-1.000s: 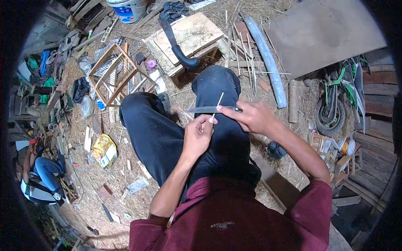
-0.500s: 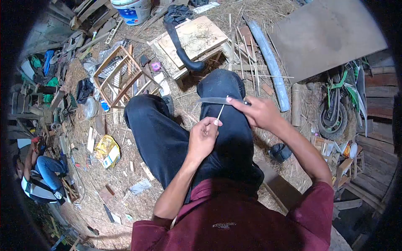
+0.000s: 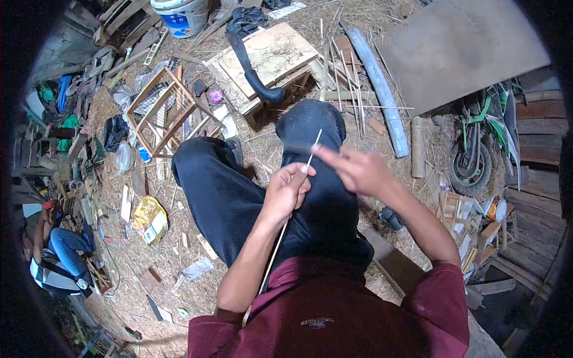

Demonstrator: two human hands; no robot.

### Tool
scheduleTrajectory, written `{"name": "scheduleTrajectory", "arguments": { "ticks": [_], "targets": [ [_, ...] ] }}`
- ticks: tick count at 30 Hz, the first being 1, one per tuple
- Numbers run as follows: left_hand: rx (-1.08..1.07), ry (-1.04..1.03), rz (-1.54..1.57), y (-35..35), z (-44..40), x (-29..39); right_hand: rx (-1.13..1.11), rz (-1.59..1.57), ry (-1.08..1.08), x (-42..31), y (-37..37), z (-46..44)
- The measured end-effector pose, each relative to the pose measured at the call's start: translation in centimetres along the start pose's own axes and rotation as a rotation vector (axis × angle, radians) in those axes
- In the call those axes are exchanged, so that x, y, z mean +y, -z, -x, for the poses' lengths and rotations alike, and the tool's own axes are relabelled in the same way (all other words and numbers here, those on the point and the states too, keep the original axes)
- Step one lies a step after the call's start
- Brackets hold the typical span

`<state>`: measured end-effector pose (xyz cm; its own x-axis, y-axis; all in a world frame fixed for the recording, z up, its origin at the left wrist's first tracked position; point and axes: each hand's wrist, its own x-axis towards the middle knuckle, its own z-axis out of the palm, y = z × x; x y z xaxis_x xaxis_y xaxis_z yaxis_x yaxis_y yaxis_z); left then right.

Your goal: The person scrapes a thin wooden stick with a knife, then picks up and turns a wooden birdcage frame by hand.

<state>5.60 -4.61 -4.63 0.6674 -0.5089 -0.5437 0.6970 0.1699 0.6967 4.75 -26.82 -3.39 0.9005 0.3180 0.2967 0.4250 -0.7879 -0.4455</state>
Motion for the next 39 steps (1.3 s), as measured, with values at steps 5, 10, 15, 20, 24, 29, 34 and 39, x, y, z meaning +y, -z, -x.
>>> {"name": "scheduleTrajectory", "arguments": {
  "ticks": [5,10,15,20,24,29,34,39],
  "targets": [
    [0.062,-0.053,-0.163,-0.7,-1.9,1.2,-0.074,0.173,0.032,0.9,0.0,0.2],
    [0.059,-0.060,-0.162,-0.7,-1.7,1.0,-0.172,0.256,-0.019,0.4,0.9,0.0],
    [0.061,-0.063,-0.171,-0.6,-1.5,1.0,-0.060,0.171,-0.049,1.9,0.5,-0.2],
    [0.055,-0.067,-0.176,-0.4,-1.4,0.7,-0.229,0.256,-0.085,0.9,0.8,-0.3],
    [0.063,-0.029,-0.140,-0.5,-0.8,1.2,0.118,-0.026,-0.271,5.1,1.3,-1.1],
    [0.047,-0.012,-0.107,-0.7,-0.8,1.5,0.338,-0.338,-0.390,3.4,-0.7,-1.0],
    [0.027,-0.062,-0.091,-0.2,-0.5,1.5,0.275,-0.882,-0.831,2.1,-0.2,-2.4],
    [0.025,-0.087,-0.098,-0.4,0.2,3.0,0.163,-0.986,-0.812,-1.1,0.7,-5.6]
  ]
}}
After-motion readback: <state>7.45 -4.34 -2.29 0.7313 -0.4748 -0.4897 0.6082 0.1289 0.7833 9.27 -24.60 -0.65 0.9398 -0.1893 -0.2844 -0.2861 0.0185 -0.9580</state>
